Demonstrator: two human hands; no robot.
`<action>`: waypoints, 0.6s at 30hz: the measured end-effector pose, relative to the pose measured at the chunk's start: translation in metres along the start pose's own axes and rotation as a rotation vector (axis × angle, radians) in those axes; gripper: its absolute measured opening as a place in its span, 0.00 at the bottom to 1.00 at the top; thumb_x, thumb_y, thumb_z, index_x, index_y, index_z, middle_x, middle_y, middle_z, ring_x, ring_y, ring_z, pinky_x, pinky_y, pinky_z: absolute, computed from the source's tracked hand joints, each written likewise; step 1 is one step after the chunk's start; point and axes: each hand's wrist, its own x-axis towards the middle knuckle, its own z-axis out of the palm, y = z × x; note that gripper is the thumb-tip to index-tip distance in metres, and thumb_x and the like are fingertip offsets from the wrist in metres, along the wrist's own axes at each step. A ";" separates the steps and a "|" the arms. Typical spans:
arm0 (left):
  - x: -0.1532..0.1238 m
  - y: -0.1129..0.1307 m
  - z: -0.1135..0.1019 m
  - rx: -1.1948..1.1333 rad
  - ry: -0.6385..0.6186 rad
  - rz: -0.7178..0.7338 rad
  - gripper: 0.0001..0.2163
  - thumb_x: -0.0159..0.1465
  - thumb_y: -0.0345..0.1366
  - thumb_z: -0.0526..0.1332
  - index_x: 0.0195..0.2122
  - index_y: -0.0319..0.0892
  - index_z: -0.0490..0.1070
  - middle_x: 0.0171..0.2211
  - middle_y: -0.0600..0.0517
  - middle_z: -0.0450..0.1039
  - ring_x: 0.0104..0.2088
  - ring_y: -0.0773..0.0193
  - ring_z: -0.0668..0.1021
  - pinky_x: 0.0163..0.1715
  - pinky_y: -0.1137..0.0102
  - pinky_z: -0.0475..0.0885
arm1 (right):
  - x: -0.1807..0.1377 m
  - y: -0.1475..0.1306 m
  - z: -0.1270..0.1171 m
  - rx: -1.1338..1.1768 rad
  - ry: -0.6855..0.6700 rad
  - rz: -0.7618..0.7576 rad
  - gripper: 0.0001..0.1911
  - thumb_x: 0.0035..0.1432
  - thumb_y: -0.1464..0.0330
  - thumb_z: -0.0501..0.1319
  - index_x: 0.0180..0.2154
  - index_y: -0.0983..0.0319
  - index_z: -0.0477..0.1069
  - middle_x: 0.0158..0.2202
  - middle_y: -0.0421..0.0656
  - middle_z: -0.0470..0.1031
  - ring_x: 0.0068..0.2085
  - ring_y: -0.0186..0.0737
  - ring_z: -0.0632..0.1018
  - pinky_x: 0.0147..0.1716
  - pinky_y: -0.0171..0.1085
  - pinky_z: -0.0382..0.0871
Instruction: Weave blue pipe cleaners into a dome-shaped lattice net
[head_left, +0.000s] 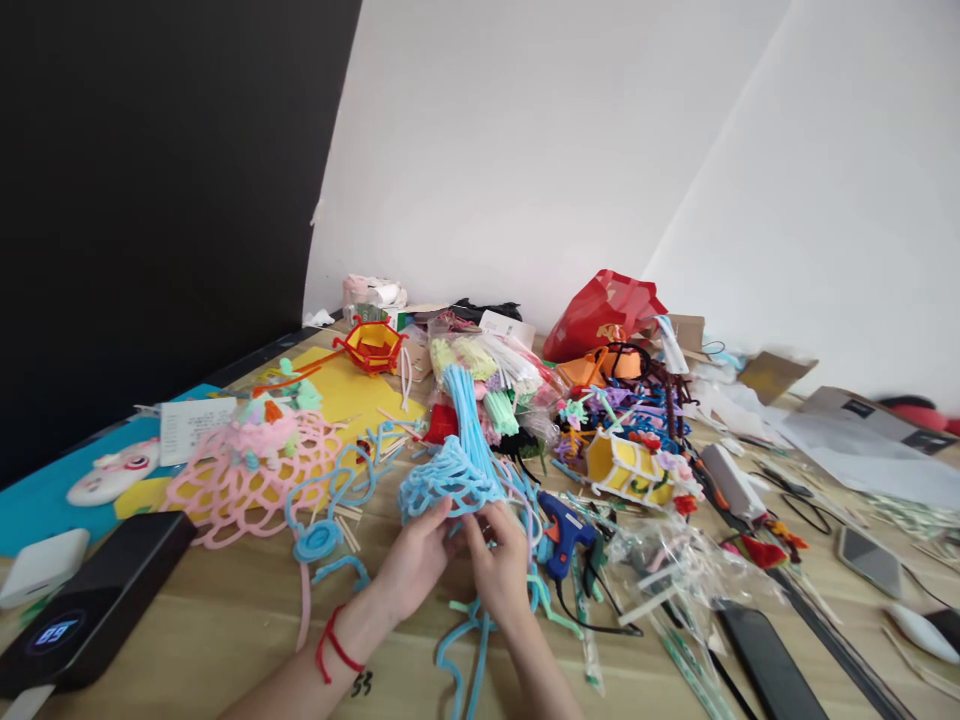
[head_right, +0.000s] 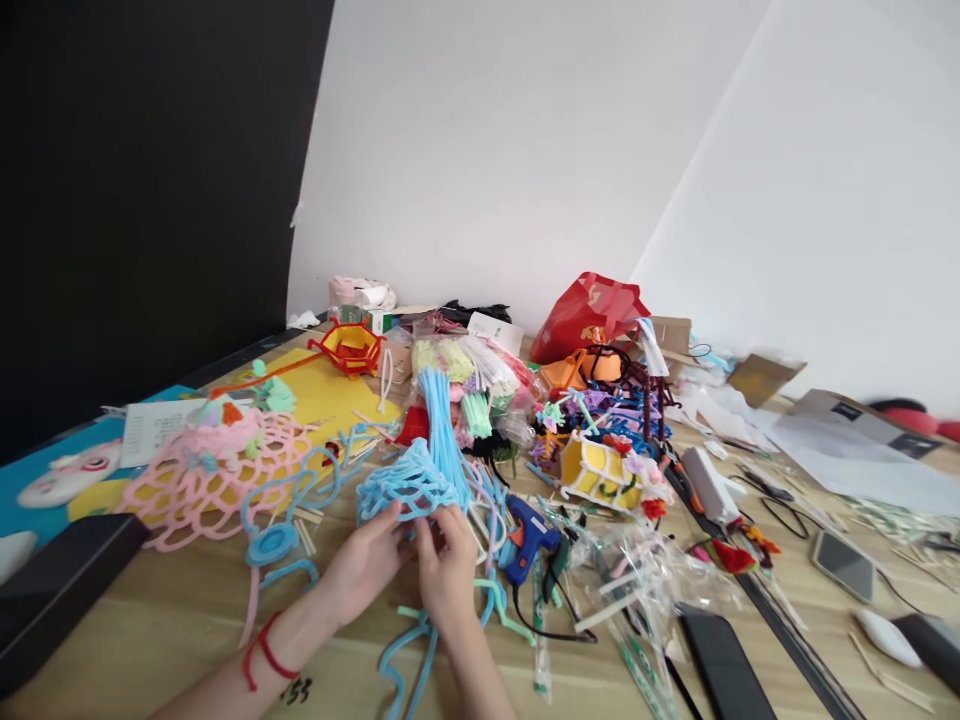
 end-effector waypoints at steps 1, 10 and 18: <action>0.000 0.002 0.000 -0.026 0.023 0.004 0.09 0.59 0.39 0.63 0.38 0.41 0.76 0.40 0.47 0.78 0.41 0.58 0.78 0.42 0.65 0.72 | 0.000 0.000 0.000 0.027 -0.003 0.026 0.09 0.57 0.66 0.58 0.27 0.60 0.73 0.25 0.40 0.71 0.27 0.36 0.69 0.26 0.33 0.62; 0.003 0.009 0.001 -0.129 0.153 0.057 0.02 0.58 0.28 0.62 0.32 0.41 0.74 0.32 0.52 0.79 0.34 0.64 0.79 0.40 0.68 0.73 | 0.001 -0.004 0.001 0.518 -0.067 0.382 0.12 0.51 0.57 0.63 0.29 0.60 0.70 0.22 0.38 0.71 0.21 0.34 0.69 0.21 0.33 0.64; 0.002 0.003 -0.002 -0.054 0.206 0.073 0.03 0.55 0.25 0.65 0.29 0.39 0.74 0.30 0.51 0.79 0.32 0.64 0.80 0.36 0.70 0.75 | 0.003 0.004 0.003 0.569 -0.012 0.440 0.15 0.49 0.58 0.65 0.23 0.60 0.65 0.15 0.33 0.63 0.17 0.29 0.61 0.17 0.31 0.54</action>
